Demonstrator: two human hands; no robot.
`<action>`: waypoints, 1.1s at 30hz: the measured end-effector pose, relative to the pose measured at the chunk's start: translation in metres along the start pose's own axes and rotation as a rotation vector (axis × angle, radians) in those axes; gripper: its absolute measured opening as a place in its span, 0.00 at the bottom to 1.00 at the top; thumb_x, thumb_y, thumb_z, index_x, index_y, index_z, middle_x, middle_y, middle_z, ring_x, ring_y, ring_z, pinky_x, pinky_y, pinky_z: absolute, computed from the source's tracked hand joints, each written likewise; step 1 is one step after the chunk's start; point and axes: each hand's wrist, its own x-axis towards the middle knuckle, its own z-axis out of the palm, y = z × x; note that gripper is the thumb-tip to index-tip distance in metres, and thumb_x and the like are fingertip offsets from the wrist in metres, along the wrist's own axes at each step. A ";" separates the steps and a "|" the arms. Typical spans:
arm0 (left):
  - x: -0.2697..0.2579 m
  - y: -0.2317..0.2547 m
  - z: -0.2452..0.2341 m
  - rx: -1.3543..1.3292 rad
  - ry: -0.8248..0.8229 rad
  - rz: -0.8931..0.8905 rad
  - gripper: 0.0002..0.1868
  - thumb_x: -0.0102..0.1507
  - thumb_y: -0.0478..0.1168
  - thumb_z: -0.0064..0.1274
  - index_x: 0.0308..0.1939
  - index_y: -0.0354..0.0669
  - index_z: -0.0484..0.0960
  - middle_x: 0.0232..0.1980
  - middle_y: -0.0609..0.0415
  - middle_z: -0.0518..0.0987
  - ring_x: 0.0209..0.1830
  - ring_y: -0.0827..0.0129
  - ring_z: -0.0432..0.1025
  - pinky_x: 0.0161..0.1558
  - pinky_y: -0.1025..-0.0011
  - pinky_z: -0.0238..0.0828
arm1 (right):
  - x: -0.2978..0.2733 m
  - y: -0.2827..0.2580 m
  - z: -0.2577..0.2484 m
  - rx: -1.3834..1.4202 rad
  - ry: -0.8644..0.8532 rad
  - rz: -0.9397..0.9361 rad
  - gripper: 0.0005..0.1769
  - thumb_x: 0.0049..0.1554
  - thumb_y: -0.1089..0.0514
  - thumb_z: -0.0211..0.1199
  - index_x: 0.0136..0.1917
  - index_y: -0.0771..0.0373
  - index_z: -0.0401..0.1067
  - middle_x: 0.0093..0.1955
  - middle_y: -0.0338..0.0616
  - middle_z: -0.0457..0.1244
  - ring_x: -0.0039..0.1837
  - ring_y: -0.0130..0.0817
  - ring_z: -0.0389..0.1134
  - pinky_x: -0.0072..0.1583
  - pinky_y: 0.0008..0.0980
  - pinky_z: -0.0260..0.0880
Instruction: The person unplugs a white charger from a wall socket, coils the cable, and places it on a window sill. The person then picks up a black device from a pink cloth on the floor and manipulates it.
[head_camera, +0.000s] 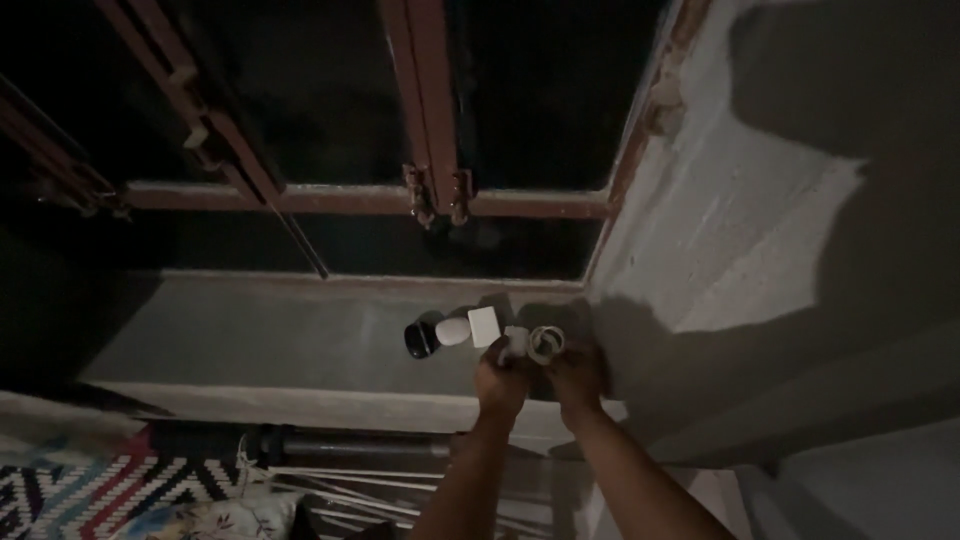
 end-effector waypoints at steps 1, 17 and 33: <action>0.001 -0.003 0.001 0.013 -0.018 0.024 0.28 0.59 0.34 0.55 0.65 0.36 0.74 0.53 0.44 0.83 0.49 0.62 0.78 0.50 0.67 0.74 | -0.004 -0.006 0.003 -0.053 -0.027 -0.025 0.14 0.56 0.65 0.59 0.56 0.66 0.72 0.51 0.44 0.66 0.53 0.33 0.68 0.53 0.34 0.70; -0.024 0.050 -0.023 -0.137 -0.183 0.066 0.52 0.56 0.25 0.48 0.81 0.38 0.38 0.81 0.42 0.55 0.78 0.56 0.55 0.72 0.68 0.53 | -0.039 -0.053 0.025 -0.621 -0.208 -0.111 0.26 0.61 0.64 0.56 0.72 0.60 0.64 0.67 0.43 0.65 0.68 0.34 0.65 0.67 0.34 0.62; -0.091 0.123 -0.064 0.583 0.056 0.393 0.41 0.60 0.42 0.56 0.76 0.38 0.59 0.81 0.35 0.48 0.81 0.39 0.42 0.77 0.52 0.42 | -0.089 -0.093 0.028 -0.896 -0.188 -0.533 0.39 0.57 0.55 0.65 0.78 0.58 0.55 0.78 0.57 0.53 0.78 0.54 0.54 0.74 0.43 0.56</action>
